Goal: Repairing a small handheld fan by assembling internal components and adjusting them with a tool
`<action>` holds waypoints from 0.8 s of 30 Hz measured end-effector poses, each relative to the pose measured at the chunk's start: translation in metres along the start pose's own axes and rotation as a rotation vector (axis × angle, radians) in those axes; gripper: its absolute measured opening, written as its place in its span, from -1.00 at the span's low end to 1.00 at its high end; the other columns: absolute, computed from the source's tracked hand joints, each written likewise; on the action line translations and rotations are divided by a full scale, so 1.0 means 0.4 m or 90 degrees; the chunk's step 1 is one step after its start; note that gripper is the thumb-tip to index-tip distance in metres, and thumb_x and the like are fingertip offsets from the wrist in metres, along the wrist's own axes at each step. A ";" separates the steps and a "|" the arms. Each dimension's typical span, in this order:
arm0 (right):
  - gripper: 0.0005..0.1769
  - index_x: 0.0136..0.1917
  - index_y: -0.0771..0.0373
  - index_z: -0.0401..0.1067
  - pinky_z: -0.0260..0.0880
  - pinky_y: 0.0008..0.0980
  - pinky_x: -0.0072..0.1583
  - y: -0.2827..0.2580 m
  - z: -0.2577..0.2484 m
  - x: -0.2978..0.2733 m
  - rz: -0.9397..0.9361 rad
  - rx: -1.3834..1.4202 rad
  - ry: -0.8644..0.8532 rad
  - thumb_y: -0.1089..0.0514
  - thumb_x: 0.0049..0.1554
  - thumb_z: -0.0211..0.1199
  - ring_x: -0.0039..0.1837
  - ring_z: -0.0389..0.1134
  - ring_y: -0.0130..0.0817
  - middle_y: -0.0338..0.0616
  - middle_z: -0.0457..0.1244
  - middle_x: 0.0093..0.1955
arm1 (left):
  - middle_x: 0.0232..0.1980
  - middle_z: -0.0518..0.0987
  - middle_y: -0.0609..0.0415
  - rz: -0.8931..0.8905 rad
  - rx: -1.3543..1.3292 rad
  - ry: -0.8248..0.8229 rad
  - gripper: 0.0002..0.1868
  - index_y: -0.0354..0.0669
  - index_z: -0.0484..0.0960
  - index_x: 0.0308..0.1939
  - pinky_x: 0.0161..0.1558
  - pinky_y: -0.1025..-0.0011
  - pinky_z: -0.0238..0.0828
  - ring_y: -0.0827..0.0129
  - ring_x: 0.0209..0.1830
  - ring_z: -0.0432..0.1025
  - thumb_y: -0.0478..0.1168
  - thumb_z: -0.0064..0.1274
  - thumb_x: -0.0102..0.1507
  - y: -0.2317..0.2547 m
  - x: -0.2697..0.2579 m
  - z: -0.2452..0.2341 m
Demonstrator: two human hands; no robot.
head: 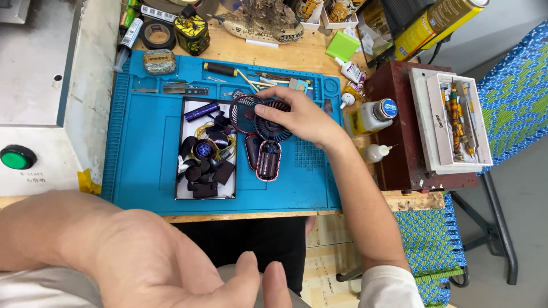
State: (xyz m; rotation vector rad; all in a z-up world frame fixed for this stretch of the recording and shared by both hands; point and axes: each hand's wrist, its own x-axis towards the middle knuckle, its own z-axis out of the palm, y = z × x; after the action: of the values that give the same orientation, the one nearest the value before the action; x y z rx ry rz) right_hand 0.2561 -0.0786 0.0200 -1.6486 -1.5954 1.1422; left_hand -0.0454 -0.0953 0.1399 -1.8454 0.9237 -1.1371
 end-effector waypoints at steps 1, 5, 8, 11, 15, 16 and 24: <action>-0.40 0.47 0.12 0.56 0.42 -0.36 0.44 -0.002 -0.001 -0.001 -0.002 0.000 0.001 -0.24 0.32 0.36 0.47 0.44 -0.34 -0.19 0.44 0.44 | 0.07 0.66 0.26 0.002 0.000 -0.001 -0.66 -0.11 0.64 0.10 0.26 0.57 0.55 0.44 -0.07 0.50 -0.12 -0.20 0.83 -0.001 0.000 0.001; -0.36 0.49 0.10 0.55 0.34 -0.31 0.52 -0.009 0.001 -0.003 0.006 -0.017 -0.004 -0.28 0.31 0.35 0.54 0.41 -0.31 -0.20 0.43 0.48 | 0.08 0.65 0.22 0.020 0.001 -0.008 -0.66 -0.14 0.64 0.13 0.21 0.56 0.55 0.43 -0.08 0.50 -0.12 -0.20 0.84 0.000 -0.001 -0.005; -0.36 0.49 0.09 0.55 0.33 -0.32 0.52 -0.009 -0.001 -0.004 0.015 -0.017 -0.003 -0.29 0.30 0.35 0.54 0.41 -0.32 -0.21 0.43 0.48 | 0.07 0.66 0.24 0.019 0.005 -0.002 -0.64 -0.13 0.65 0.10 0.23 0.58 0.55 0.44 -0.09 0.50 -0.11 -0.18 0.87 0.000 -0.005 -0.004; -0.35 0.50 0.09 0.55 0.36 -0.35 0.49 -0.014 0.001 -0.005 0.028 -0.008 -0.006 -0.28 0.30 0.35 0.51 0.42 -0.34 -0.21 0.43 0.48 | 0.06 0.67 0.25 0.012 -0.010 0.008 -0.63 -0.12 0.65 0.08 0.21 0.60 0.57 0.45 -0.10 0.52 -0.08 -0.15 0.87 -0.002 -0.004 -0.005; -0.34 0.51 0.09 0.54 0.39 -0.35 0.48 -0.023 0.001 -0.006 0.051 0.000 -0.008 -0.28 0.29 0.34 0.52 0.43 -0.33 -0.19 0.42 0.49 | 0.05 0.68 0.25 0.002 -0.031 0.016 -0.67 -0.12 0.66 0.05 0.16 0.63 0.58 0.48 -0.13 0.52 -0.15 -0.17 0.77 -0.014 0.000 -0.004; -0.34 0.51 0.09 0.54 0.39 -0.35 0.48 -0.022 -0.001 -0.006 0.048 0.000 -0.008 -0.28 0.29 0.34 0.52 0.43 -0.33 -0.19 0.42 0.49 | 0.05 0.68 0.25 0.004 -0.030 0.015 -0.67 -0.12 0.66 0.05 0.16 0.63 0.58 0.48 -0.13 0.52 -0.15 -0.17 0.77 -0.011 0.000 -0.001; -0.40 0.43 0.07 0.62 0.33 -0.38 0.46 -0.003 0.003 0.005 0.021 -0.034 0.008 -0.29 0.29 0.36 0.48 0.44 -0.38 -0.23 0.46 0.46 | 0.03 0.56 0.15 -0.118 -0.190 -0.005 -0.62 0.11 0.67 -0.13 -0.04 0.53 0.26 0.50 -0.11 0.37 -0.28 -0.26 0.61 -0.052 0.043 0.020</action>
State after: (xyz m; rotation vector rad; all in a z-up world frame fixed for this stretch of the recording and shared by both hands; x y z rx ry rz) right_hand 0.2543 -0.0765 0.0202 -1.7184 -1.6086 1.1126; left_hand -0.0282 -0.0990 0.1619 -2.2139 0.9748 -1.1494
